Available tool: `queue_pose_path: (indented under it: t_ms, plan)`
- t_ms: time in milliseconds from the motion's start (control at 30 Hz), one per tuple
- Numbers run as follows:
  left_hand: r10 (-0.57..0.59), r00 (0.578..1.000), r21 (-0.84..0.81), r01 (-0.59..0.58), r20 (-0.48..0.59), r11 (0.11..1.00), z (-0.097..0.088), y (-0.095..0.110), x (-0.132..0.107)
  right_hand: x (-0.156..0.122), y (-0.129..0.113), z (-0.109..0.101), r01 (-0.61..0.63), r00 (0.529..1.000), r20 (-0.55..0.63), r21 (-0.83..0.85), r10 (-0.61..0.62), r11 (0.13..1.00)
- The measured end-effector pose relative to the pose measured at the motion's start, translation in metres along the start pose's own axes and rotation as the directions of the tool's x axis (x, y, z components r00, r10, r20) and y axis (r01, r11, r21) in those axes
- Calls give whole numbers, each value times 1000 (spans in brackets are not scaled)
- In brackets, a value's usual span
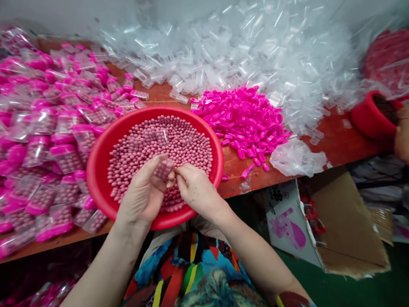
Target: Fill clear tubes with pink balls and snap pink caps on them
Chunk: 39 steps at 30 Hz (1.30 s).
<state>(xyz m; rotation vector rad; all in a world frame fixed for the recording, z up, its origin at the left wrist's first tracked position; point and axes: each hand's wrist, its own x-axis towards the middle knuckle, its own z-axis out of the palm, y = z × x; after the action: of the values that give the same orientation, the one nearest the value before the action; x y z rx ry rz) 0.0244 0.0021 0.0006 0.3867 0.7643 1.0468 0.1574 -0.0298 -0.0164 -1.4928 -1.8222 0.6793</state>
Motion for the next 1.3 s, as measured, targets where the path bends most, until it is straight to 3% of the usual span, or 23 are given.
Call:
queue_pose_path:
  t_ms: [233, 333, 400, 500, 600, 667, 733, 867, 1000, 1133, 1200, 1267, 1300]
  plan:
    - [-55, 996, -22, 53, -69, 998, 1, 5, 6, -4, -3, 5, -1, 1000, 19, -120, 3, 993]
    - [-50, 994, -39, 47, -95, 998, 2, 5, 6, -9, -3, 5, 105, 983, -148, -65, -113, 992]
    - [-55, 993, -54, 50, -102, 997, 3, 5, 5, -17, 3, -2, 153, 924, -343, -76, -170, 985]
    - [-86, 992, -71, 80, -92, 994, 1, 3, 4, -35, 36, -26, 70, 798, -564, -263, -213, 962]
    - [-104, 989, -106, 93, -108, 990, -2, 0, 7, -56, 96, -52, -163, 720, -677, -377, -151, 912]
    - [-110, 988, -128, 96, -109, 987, -4, -1, 9, -72, 135, -62, -284, 702, -707, -389, -86, 876]
    - [-121, 987, -133, 107, -102, 985, -6, -2, 9, -88, 163, -65, -318, 698, -716, -327, -14, 890]
    - [-129, 989, -123, 119, -75, 985, -7, -3, 8, -109, 182, -56, -316, 715, -698, -263, 46, 911]
    - [-142, 988, -101, 136, -60, 986, -7, -3, 8, -106, 175, -52, -343, 698, -709, -203, 104, 917]
    - [-151, 988, -83, 148, -28, 985, -5, -4, 7, -84, 126, -54, -320, 666, -719, -36, 198, 947]
    - [-148, 989, -55, 148, -4, 987, -3, -4, 5, -67, 87, -49, -251, 749, -613, 88, 251, 964]
    - [-142, 990, -8, 142, 16, 990, -2, -5, 2, -50, 50, -41, -196, 861, -425, 229, 279, 954]
    - [-138, 990, 16, 138, 25, 990, -1, -5, 1, -41, 35, -36, -171, 887, -372, 288, 275, 942]
